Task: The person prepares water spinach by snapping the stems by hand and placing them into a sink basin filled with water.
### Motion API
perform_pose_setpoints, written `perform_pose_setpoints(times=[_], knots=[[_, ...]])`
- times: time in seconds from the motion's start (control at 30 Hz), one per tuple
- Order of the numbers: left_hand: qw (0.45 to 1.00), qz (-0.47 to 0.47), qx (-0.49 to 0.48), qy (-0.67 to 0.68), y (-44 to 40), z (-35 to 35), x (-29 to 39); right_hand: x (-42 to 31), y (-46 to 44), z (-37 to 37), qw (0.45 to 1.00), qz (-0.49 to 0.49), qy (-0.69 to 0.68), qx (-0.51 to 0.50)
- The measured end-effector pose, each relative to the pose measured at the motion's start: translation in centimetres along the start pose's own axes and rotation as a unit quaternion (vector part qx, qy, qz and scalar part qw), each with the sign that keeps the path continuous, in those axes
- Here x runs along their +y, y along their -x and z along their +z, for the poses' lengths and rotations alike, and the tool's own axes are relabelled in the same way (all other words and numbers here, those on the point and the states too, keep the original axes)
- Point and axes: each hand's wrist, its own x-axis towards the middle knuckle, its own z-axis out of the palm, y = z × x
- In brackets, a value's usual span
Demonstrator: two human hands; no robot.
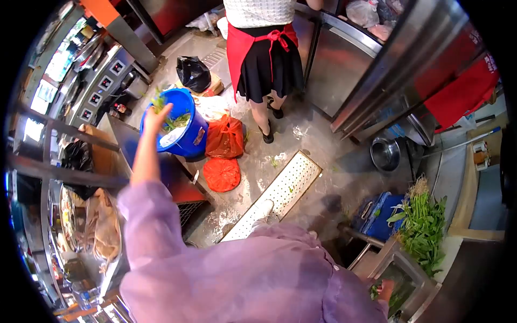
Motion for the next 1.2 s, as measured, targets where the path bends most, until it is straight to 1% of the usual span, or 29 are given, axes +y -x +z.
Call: perform_pose_setpoints(times=[0.03, 0.07, 0.1, 0.13, 0.17, 0.2, 0.23, 0.27, 0.3, 0.33, 0.37, 0.4, 0.43, 0.47, 0.5, 0.53, 0.57, 0.6, 0.63, 0.67, 0.7, 0.73, 0.8, 0.87, 0.93, 1.0, 1.03, 1.1, 1.2], knots=[[0.998, 0.020, -0.047, -0.039, -5.2, -0.7, -4.8, 0.4, 1.2, 0.1, 1.000, 0.012, 0.000, 0.007], [0.948, -0.082, -0.088, -0.295, -8.1, -2.1, -5.8, 1.2, 2.3, 0.3, 0.998, -0.022, -0.047, 0.040], [0.911, -0.031, -0.094, -0.399, -11.4, -2.7, -9.0, 3.1, 2.7, 0.8, 0.991, -0.050, -0.101, 0.076], [0.912, -0.008, -0.075, -0.403, -13.5, -2.5, -11.3, 4.5, 2.5, 1.1, 0.985, -0.106, -0.127, 0.049], [0.924, -0.009, -0.069, -0.377, -12.7, -1.7, -9.7, 7.2, 0.6, 2.3, 0.969, -0.148, -0.190, 0.048], [0.914, -0.011, -0.128, -0.384, -11.8, -0.3, -8.0, 7.5, 1.1, 1.6, 0.987, 0.066, -0.147, 0.025], [0.938, 0.047, -0.104, -0.328, -11.0, 1.5, -8.7, 9.2, 2.5, 2.2, 0.999, -0.010, -0.039, 0.010], [0.914, 0.120, -0.105, -0.373, -13.0, 5.4, -12.3, 10.5, 2.6, 3.4, 0.990, -0.059, -0.119, 0.048], [0.911, 0.205, -0.115, -0.339, -9.8, 8.1, -10.7, 8.6, 5.7, 2.7, 0.996, 0.038, 0.068, 0.034], [0.920, 0.243, -0.207, -0.227, -9.0, 11.4, -11.6, 8.3, 7.4, 2.9, 0.955, -0.067, 0.287, 0.015], [0.904, 0.288, -0.174, -0.266, -7.8, 16.8, -13.3, 8.3, 9.0, 3.1, 0.854, -0.173, 0.489, 0.044], [0.926, 0.014, -0.373, -0.055, -3.8, 20.8, -11.6, 8.0, 9.8, 3.6, 0.907, -0.143, 0.382, 0.106], [0.853, -0.131, -0.492, 0.112, 1.0, 24.1, -8.8, 8.3, 9.6, 4.0, 0.892, -0.167, 0.397, 0.135], [0.791, -0.137, -0.578, 0.147, 5.7, 28.3, -7.1, 8.8, 9.2, 4.5, 0.874, -0.193, 0.415, 0.163], [0.775, -0.136, -0.586, 0.194, 13.3, 29.8, -0.8, 9.6, 8.6, 5.1, 0.935, -0.198, 0.223, 0.193], [0.733, -0.101, -0.656, 0.146, 17.7, 32.9, 2.7, 10.1, 6.7, 6.0, 0.949, -0.186, 0.193, 0.167], [0.713, 0.045, -0.697, 0.065, 21.8, 35.1, 5.9, 10.7, 4.8, 6.8, 0.961, -0.173, 0.163, 0.142], [0.693, 0.132, -0.696, 0.134, 26.6, 37.1, 8.9, 10.2, 4.9, 6.5, 0.964, -0.168, 0.153, 0.141], [0.692, 0.267, -0.668, 0.061, 30.1, 39.0, 12.0, 8.6, 6.2, 6.0, 0.967, -0.141, 0.005, 0.212], [0.666, 0.396, -0.631, 0.043, 33.9, 38.7, 17.0, 7.0, 7.3, 4.9, 0.944, -0.110, -0.142, 0.276], [0.652, 0.403, -0.641, 0.050, 37.8, 37.0, 22.5, 6.6, 7.0, 3.8, 0.959, -0.080, -0.153, 0.226], [0.637, 0.409, -0.652, 0.043, 40.3, 38.7, 24.7, 5.7, 6.8, 2.7, 0.959, -0.076, -0.157, 0.224], [0.626, 0.403, -0.668, 0.022, 44.9, 40.0, 29.3, 3.6, 6.2, 1.5, 0.971, 0.097, -0.097, 0.194], [0.579, 0.421, -0.698, 0.011, 49.0, 41.1, 33.1, 2.4, 5.1, 1.1, 0.979, 0.161, -0.110, 0.061], [0.550, 0.444, -0.707, 0.018, 52.9, 44.1, 34.3, 2.4, 2.7, 4.1, 0.995, 0.101, -0.022, -0.008], [0.518, 0.460, -0.721, 0.026, 56.8, 45.9, 35.6, 2.7, 1.0, 9.4, 0.989, -0.019, 0.143, 0.021], [0.505, 0.480, -0.716, 0.027, 58.9, 46.3, 36.5, 3.3, -0.3, 10.8, 0.990, -0.011, 0.143, 0.012], [0.486, 0.499, -0.718, 0.020, 63.0, 47.9, 37.6, 5.1, -2.0, 12.9, 0.983, -0.077, 0.091, -0.142], [0.477, 0.518, -0.709, -0.046, 68.2, 51.1, 38.6, 7.4, -2.2, 11.1, 0.987, -0.106, 0.044, -0.115]])
